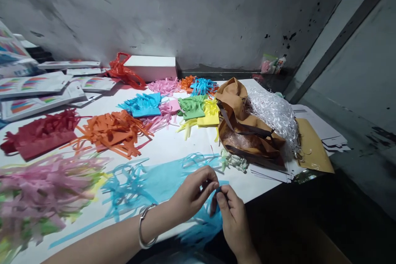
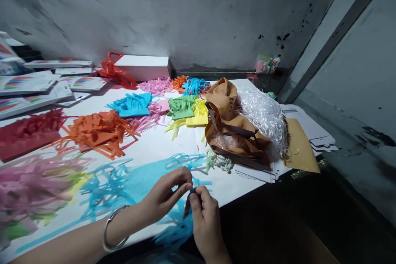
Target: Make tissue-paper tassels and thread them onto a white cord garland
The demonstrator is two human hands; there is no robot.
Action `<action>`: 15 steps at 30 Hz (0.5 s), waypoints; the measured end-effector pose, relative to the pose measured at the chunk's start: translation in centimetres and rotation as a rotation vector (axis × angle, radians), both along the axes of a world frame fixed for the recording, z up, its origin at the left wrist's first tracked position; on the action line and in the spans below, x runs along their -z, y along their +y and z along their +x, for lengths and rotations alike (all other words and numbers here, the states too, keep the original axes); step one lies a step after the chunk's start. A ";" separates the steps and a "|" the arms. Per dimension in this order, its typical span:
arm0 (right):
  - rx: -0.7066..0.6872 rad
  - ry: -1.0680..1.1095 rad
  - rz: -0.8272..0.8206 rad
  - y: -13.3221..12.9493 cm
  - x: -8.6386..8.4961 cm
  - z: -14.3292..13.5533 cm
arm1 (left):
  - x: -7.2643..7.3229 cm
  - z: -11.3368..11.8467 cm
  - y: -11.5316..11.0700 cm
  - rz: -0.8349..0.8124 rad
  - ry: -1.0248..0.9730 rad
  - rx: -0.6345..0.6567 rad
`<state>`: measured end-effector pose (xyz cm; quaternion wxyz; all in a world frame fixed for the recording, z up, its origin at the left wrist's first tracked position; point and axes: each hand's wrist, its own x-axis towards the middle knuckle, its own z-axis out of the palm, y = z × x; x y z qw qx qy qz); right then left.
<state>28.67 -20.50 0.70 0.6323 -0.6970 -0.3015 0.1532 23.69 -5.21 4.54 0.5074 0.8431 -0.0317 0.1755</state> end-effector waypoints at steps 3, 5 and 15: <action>0.060 0.061 -0.008 -0.7 1.5 0.5 | 0.2 1.5 0.2 -0.042 0.152 0.050; 0.133 0.025 -0.003 -1.2 2.5 0.9 | 0.1 3.7 0.9 0.022 0.191 0.089; 0.377 -0.108 -0.060 -2.4 3.9 1.8 | 4.0 21.9 5.8 0.585 0.234 0.028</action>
